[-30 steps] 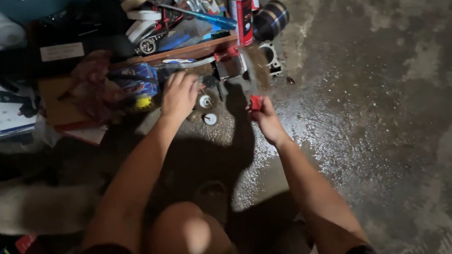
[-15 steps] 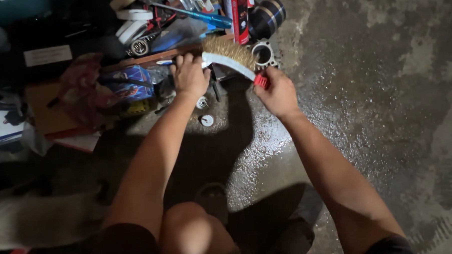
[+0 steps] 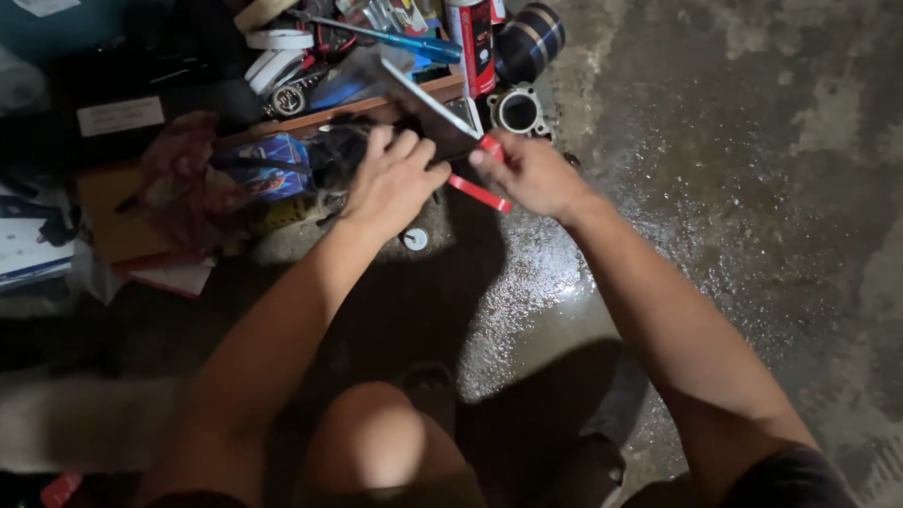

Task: Sort through and organize various mechanical tools and engine parts on a floor.

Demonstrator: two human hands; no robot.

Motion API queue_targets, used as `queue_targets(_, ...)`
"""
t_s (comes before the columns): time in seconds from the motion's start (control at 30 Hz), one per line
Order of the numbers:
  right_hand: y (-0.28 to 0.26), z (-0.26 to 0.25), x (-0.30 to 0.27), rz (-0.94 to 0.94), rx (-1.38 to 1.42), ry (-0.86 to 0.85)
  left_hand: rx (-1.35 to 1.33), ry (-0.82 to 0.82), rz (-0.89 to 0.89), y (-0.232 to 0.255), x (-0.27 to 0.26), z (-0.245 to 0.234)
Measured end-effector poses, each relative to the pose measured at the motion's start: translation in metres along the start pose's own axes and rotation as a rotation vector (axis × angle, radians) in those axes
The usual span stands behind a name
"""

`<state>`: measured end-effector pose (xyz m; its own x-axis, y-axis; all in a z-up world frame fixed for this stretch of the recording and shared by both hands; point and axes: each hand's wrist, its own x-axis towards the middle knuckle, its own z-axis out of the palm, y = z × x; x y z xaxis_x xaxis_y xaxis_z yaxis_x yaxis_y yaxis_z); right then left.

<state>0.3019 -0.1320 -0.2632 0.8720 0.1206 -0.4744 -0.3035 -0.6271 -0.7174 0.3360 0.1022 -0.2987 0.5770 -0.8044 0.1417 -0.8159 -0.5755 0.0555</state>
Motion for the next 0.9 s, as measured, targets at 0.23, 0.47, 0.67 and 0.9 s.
queue_targets(0.23, 0.026, 0.033, 0.005, 0.076, 0.459, -0.274, 0.132, 0.071, 0.067, 0.011, 0.000, -0.019)
queue_targets(0.47, 0.084, 0.055, 0.004, -0.009, 0.696, -0.216, -0.016, 0.214, 0.060, 0.016, -0.028, -0.007)
queue_targets(0.67, 0.109, 0.054, -0.022, 0.010, 0.885, -0.148, -0.110, -0.017, -0.190, 0.048, -0.070, 0.069)
queue_targets(0.9, 0.138, 0.099, -0.024, 0.048, 0.768, -0.051, -0.055, -0.191, -0.251, 0.060, -0.106, 0.142)
